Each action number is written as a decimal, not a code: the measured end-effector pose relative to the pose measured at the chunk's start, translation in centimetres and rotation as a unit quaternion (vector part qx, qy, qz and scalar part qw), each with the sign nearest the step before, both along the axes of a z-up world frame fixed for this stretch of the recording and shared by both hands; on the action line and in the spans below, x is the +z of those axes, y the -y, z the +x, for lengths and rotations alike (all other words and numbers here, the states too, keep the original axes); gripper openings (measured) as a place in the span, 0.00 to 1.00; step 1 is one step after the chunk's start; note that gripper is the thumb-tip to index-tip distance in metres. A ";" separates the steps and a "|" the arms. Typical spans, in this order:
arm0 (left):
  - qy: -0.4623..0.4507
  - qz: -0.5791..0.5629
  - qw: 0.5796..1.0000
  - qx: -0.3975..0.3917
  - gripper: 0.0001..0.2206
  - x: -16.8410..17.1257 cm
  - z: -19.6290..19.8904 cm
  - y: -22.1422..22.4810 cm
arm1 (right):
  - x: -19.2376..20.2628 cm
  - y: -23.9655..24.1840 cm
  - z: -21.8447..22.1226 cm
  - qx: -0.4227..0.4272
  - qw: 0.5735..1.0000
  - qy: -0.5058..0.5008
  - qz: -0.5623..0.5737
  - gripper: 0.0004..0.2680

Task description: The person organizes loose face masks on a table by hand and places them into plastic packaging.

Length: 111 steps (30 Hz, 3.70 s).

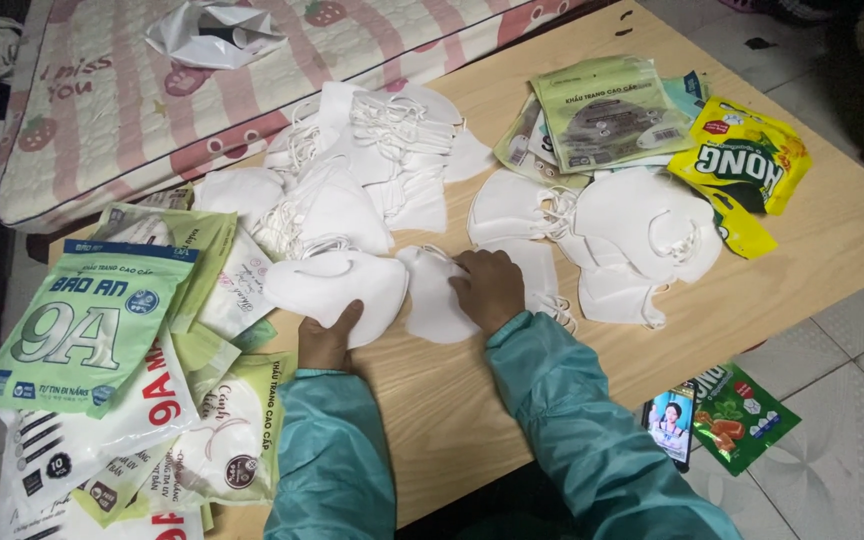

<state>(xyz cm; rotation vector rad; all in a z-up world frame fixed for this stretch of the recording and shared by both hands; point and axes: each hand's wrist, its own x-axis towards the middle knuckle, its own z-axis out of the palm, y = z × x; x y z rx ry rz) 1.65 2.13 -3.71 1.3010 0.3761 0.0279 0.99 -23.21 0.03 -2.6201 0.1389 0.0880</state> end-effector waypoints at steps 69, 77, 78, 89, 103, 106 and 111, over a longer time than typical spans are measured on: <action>0.066 0.236 0.964 -0.106 0.20 1.6 -10.6 3.2 | 2.6 -6.6 -10.0 -0.031 0.655 0.052 0.753 0.21; 0.230 0.547 0.728 -0.344 0.42 2.5 -12.2 5.9 | -2.5 9.7 -4.8 -0.301 0.696 0.249 0.603 0.22; 0.209 0.595 0.689 -0.356 0.38 1.7 -12.0 5.8 | -2.3 10.4 -4.3 -0.316 0.666 0.250 0.628 0.22; 0.156 0.753 0.544 -0.334 0.27 -1.3 -11.1 -1.6 | -4.3 11.6 -3.3 -0.333 0.625 0.258 0.657 0.21; 0.248 0.667 0.648 -0.273 0.28 2.4 -13.3 11.9 | -4.6 11.2 -3.6 -0.325 0.624 0.280 0.653 0.20; 0.246 0.691 0.635 -0.242 0.25 1.0 -12.5 12.3 | -4.0 11.1 -3.9 -0.326 0.624 0.276 0.654 0.20; 0.233 0.685 0.641 -0.257 0.23 -0.5 -11.1 12.2 | -3.0 11.4 -5.1 -0.287 0.603 0.251 0.701 0.20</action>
